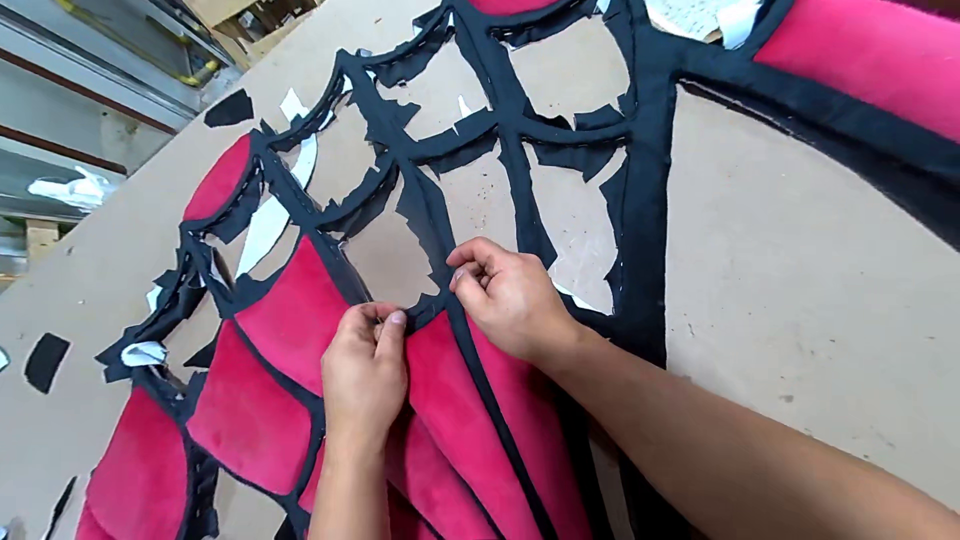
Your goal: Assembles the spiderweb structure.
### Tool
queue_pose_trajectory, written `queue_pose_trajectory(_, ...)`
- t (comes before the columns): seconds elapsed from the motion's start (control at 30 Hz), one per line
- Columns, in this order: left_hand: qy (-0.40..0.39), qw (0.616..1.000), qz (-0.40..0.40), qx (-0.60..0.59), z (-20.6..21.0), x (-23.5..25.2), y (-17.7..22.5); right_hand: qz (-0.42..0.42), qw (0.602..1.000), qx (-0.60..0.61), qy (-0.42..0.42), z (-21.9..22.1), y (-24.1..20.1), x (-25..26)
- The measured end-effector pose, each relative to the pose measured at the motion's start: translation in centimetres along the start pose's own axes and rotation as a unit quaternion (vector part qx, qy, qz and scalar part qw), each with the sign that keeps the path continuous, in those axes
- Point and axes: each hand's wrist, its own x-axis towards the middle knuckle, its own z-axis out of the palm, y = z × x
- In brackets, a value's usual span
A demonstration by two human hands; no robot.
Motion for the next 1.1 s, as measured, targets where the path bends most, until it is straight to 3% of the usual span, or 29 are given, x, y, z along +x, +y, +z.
queue_pose_trajectory(0.1,-0.051,0.974,0.016,0.218,-1.5,0.2,6.1,-0.016,1.0,-0.019,0.002,0.0,0.0,-0.1)
queue_pose_trajectory(0.17,-0.053,0.985,0.058,0.152,-1.6,0.2,2.8,-0.016,1.0,-0.017,0.007,-0.2,0.0,-0.2)
queue_pose_trajectory(0.27,0.0,0.991,0.063,-0.118,-1.8,-1.1,-4.8,0.0,1.0,-0.003,0.005,-0.3,-0.1,0.0)
queue_pose_trajectory(0.33,0.052,0.977,0.047,-0.203,-1.9,-1.9,-5.9,-0.006,1.0,-0.01,-0.007,-0.2,0.0,0.2)
queue_pose_trajectory(0.53,0.063,0.976,0.181,-0.098,0.3,-0.1,-0.1,-0.123,0.985,-0.012,-0.12,-0.3,0.1,-0.2)
queue_pose_trajectory(0.73,0.114,0.973,0.197,-0.043,2.3,-2.3,-2.0,-0.19,0.963,-0.129,-0.144,0.3,0.3,0.1)
queue_pose_trajectory(0.87,0.047,0.987,0.149,-0.029,1.4,-3.3,-3.8,-0.228,0.943,-0.189,-0.151,0.7,0.3,0.0)
queue_pose_trajectory(0.97,-0.033,0.99,0.135,-0.023,0.8,-3.5,-4.1,-0.214,0.946,-0.183,-0.162,0.5,0.3,0.1)
queue_pose_trajectory(1.1,-0.08,0.991,0.105,0.004,0.3,-4.3,-4.3,-0.226,0.942,-0.161,-0.191,0.3,0.2,0.1)
